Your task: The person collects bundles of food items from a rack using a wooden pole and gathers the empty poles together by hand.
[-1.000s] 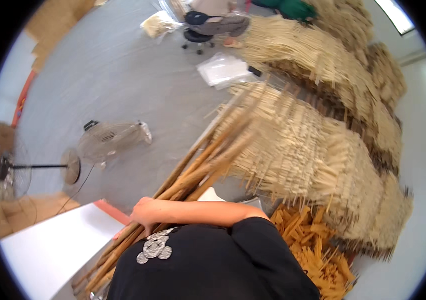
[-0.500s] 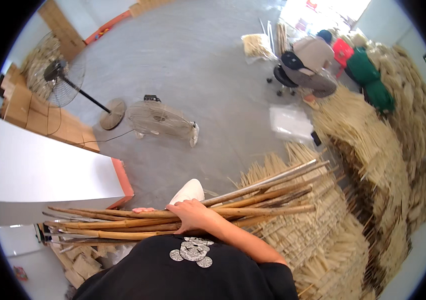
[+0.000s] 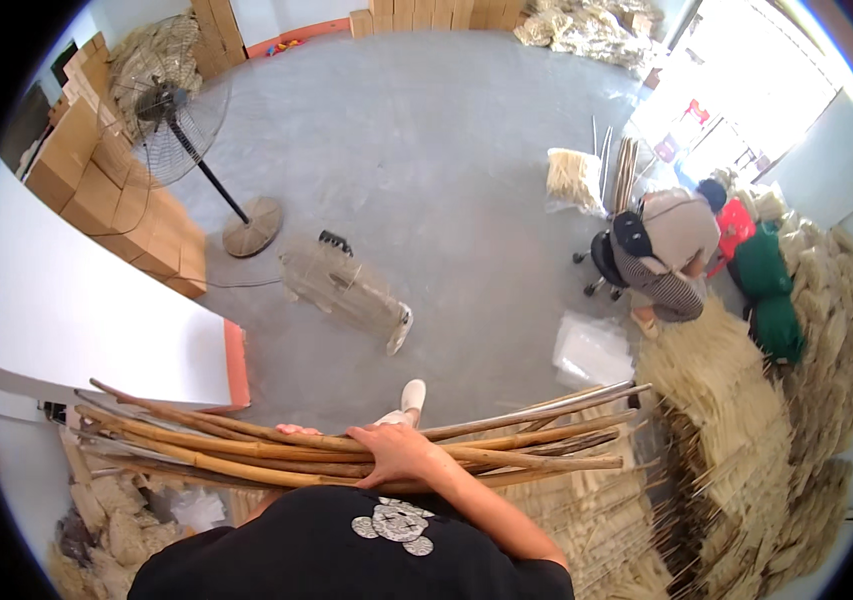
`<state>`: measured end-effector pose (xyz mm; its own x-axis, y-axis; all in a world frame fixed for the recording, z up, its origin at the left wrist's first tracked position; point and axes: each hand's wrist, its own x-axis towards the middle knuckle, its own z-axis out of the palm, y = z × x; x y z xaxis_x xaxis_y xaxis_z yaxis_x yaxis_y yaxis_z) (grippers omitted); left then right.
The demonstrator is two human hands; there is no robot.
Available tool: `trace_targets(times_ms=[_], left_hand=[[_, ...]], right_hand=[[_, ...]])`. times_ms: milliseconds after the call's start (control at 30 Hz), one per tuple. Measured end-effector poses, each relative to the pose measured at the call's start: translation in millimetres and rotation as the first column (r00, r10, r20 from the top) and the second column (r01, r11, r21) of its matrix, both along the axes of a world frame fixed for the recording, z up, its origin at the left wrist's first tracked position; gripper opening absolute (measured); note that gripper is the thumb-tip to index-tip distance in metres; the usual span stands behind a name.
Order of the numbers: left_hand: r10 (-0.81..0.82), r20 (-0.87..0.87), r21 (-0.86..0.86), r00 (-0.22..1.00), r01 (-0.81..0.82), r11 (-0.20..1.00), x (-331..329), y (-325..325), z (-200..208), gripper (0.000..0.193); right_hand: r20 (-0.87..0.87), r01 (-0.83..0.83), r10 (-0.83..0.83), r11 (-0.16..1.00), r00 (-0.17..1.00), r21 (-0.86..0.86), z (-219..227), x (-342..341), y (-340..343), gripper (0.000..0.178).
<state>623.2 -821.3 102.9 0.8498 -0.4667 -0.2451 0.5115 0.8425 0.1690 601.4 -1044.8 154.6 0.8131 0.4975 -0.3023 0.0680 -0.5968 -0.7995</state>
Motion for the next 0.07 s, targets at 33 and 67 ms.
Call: trace_targets(times_ms=[33, 67], left_hand=[[0.001, -0.018, -0.036, 1.0, -0.002, 0.999, 8.9, -9.3, 0.3, 0.025], [-0.011, -0.026, -0.055, 1.0, 0.01, 0.998, -10.1, 0.4, -0.9, 0.025]], right_hand=[[0.003, -0.005, 0.005, 1.0, 1.0, 0.007, -8.9, 11.8, -7.3, 0.084], [0.042, 0.0, -0.002, 0.999, 0.999, 0.037, -20.7, 23.5, -12.4, 0.083]])
